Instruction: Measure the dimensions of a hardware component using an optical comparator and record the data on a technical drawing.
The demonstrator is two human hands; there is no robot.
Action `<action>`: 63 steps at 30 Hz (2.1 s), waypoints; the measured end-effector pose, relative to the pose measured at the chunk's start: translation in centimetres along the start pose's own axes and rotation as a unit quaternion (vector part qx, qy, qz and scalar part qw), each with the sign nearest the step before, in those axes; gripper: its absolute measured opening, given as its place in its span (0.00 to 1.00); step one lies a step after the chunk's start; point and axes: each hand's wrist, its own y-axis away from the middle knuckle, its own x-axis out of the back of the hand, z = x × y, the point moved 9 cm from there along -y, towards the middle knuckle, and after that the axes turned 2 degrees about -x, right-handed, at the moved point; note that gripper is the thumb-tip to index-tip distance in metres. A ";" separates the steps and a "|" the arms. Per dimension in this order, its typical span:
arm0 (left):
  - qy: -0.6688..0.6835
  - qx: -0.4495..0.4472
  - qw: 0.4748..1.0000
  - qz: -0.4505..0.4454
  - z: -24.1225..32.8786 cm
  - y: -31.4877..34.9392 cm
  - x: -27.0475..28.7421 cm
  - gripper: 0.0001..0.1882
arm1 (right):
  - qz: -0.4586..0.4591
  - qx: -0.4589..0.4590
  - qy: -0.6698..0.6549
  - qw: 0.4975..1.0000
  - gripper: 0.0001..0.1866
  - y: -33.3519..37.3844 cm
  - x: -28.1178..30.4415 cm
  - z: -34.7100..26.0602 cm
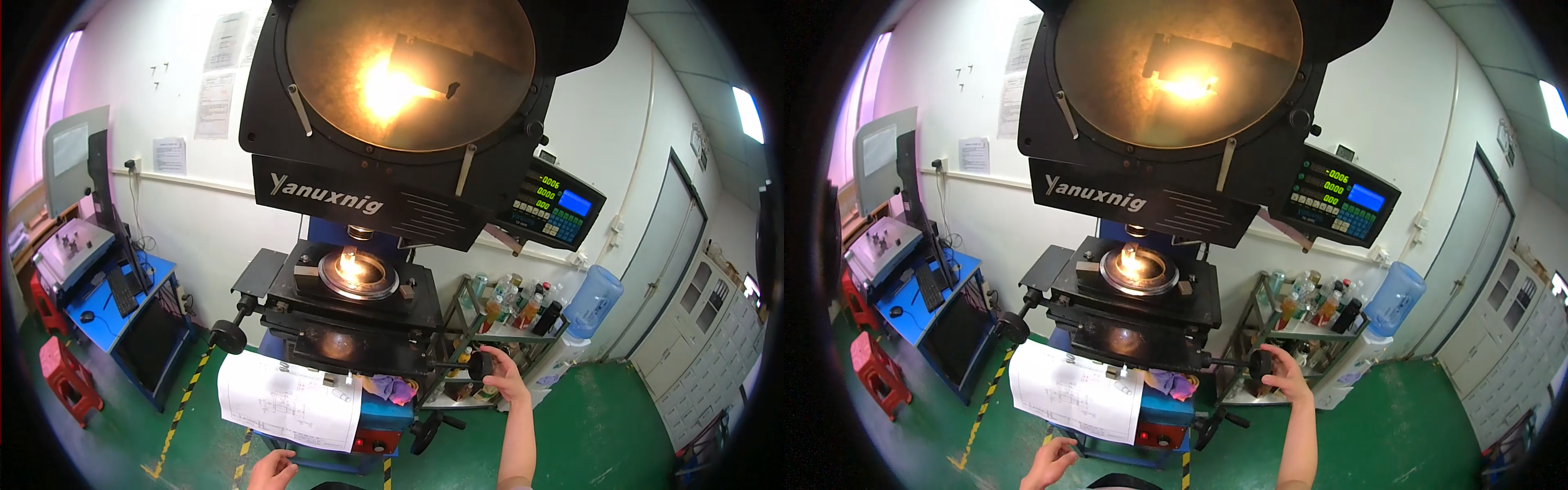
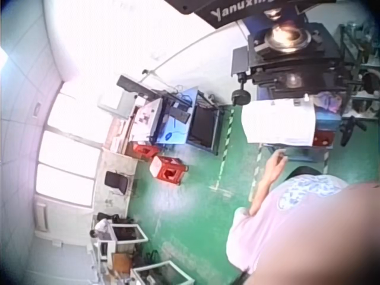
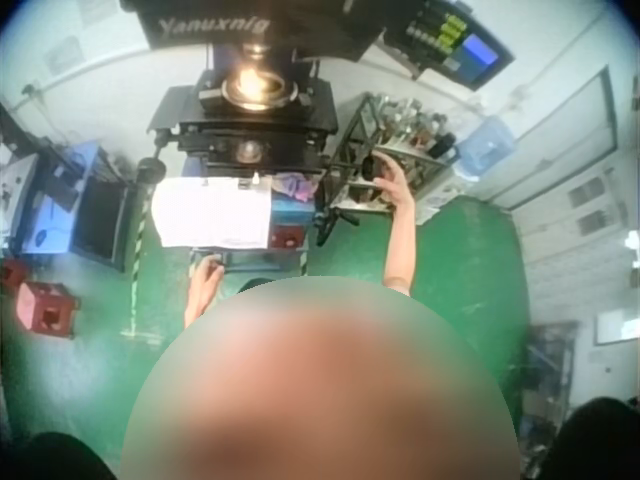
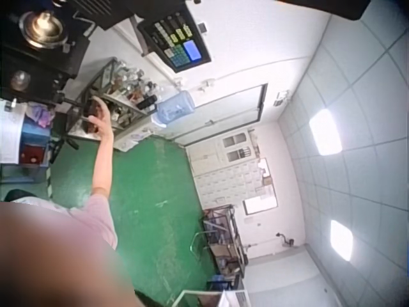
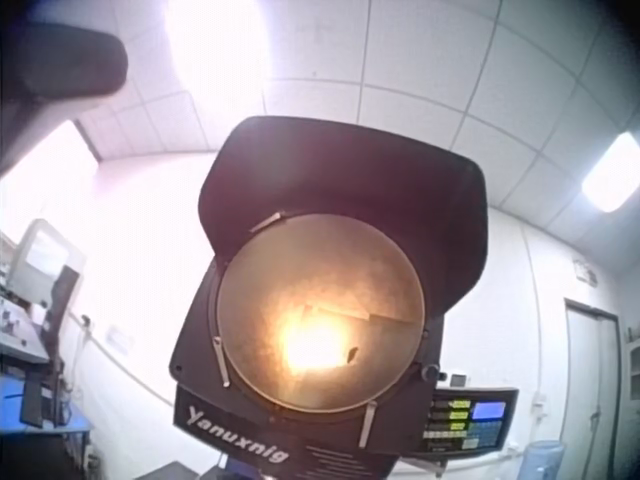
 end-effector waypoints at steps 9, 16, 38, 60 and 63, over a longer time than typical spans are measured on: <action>0.106 0.055 0.992 -0.041 -3.3 -0.6 -1.5 0.17 | -0.058 0.021 0.019 0.998 0.39 -1.1 -0.8 -0.8; 0.100 0.067 0.992 -0.046 -3.3 -0.6 -1.3 0.17 | 0.026 -0.059 -0.016 0.998 0.36 -1.8 2.0 0.5; 0.136 0.097 0.980 0.107 -8.7 1.0 2.2 0.18 | 0.514 0.279 0.611 0.533 0.46 -19.0 1.2 -23.1; 0.162 0.144 0.975 0.038 -6.1 -0.2 1.0 0.20 | 0.084 -0.334 0.220 0.913 0.35 -2.9 6.3 -0.2; 0.115 0.127 0.985 -0.004 -3.7 -1.1 0.1 0.22 | 0.077 -0.374 0.131 0.915 0.34 1.1 5.8 3.5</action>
